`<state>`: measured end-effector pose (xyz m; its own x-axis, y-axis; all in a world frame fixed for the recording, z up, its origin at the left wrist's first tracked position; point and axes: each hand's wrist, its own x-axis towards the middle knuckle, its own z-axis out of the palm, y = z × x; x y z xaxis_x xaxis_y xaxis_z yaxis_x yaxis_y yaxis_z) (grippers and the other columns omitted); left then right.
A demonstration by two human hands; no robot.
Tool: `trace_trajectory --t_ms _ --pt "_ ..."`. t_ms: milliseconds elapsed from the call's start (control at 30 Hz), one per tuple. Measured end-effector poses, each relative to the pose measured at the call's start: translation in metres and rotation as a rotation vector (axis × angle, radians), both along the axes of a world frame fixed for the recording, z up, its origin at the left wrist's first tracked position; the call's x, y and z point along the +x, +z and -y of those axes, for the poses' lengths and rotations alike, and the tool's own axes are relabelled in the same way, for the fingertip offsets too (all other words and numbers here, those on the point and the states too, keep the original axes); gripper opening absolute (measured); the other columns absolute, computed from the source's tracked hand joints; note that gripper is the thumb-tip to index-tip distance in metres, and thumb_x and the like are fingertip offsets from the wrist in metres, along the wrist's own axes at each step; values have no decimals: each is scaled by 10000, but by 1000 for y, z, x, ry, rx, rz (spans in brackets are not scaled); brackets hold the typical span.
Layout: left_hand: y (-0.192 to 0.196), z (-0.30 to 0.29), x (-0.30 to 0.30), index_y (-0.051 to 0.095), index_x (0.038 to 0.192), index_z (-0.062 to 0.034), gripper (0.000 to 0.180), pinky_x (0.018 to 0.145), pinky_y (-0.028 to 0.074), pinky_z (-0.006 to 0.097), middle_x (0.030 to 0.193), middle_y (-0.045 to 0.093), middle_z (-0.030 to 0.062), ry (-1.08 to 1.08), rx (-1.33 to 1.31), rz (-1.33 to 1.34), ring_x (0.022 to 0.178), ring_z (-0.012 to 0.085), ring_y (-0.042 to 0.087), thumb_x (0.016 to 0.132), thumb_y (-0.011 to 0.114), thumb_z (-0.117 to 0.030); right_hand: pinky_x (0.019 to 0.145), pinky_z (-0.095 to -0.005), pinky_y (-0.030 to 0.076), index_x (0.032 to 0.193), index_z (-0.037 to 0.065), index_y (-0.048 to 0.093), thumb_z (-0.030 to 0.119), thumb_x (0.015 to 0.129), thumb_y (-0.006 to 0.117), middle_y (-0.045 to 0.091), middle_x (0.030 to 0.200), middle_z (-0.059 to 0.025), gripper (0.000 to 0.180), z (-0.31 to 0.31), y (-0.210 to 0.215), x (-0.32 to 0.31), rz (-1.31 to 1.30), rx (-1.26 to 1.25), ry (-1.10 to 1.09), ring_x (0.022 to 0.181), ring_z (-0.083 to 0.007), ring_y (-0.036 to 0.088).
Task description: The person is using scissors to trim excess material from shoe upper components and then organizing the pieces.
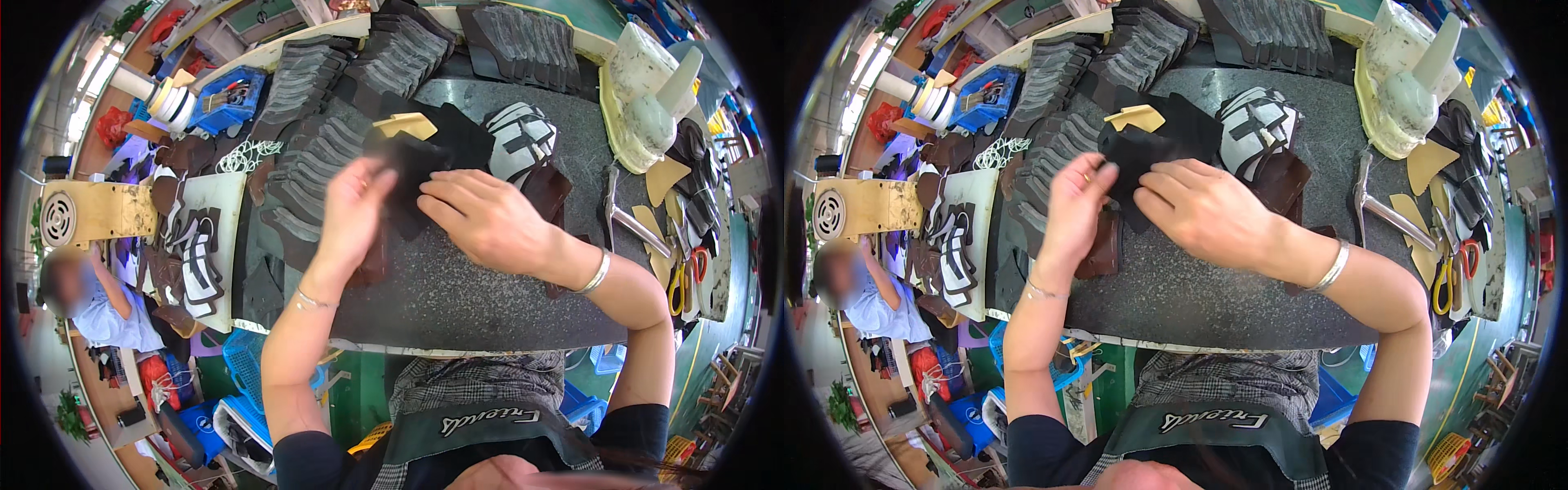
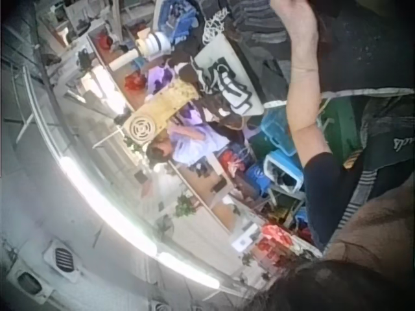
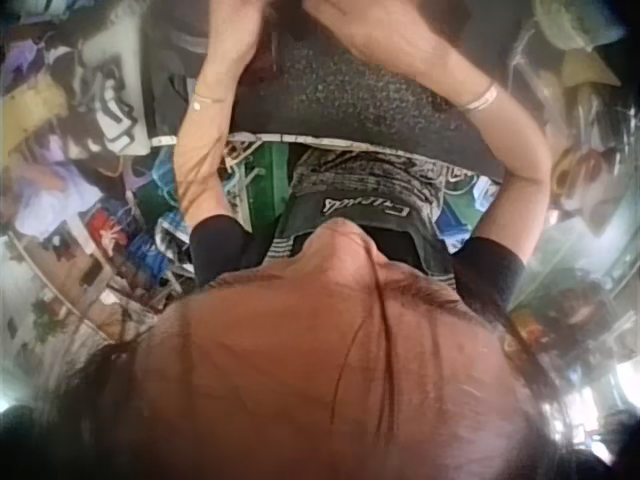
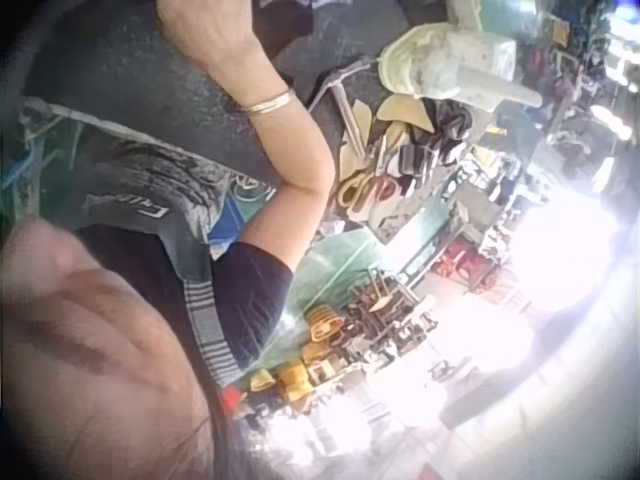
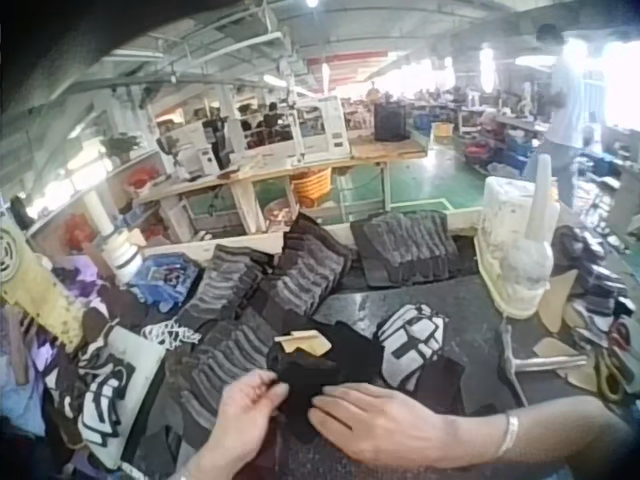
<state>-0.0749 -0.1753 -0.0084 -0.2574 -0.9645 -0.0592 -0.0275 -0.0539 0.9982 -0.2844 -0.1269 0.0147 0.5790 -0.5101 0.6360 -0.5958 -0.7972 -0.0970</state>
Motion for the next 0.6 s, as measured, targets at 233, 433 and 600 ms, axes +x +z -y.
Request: trace_trajectory --t_ms 233,433,600 --pt "29 -33 -2 556 1233 58 343 894 547 281 1131 681 135 51 -8 -428 994 162 677 897 610 96 876 -382 528 943 -20 601 20 713 676 650 983 -123 246 -3 -16 -18 42 253 -33 959 -291 651" --pt "31 -44 -1 602 1213 49 299 814 538 249 1071 690 99 -64 182 -388 938 127 662 917 631 13 831 -427 521 1093 38 634 16 735 734 552 1138 -161 372 -6 26 -2 366 135 -36 1015 -359 581" --pt "36 -45 -1 644 1161 29 233 772 554 265 1038 698 102 -65 409 -577 912 139 672 944 623 -51 800 -393 526 983 24 618 18 680 684 566 1038 -128 311 6 17 -13 193 75 33 947 -325 593"
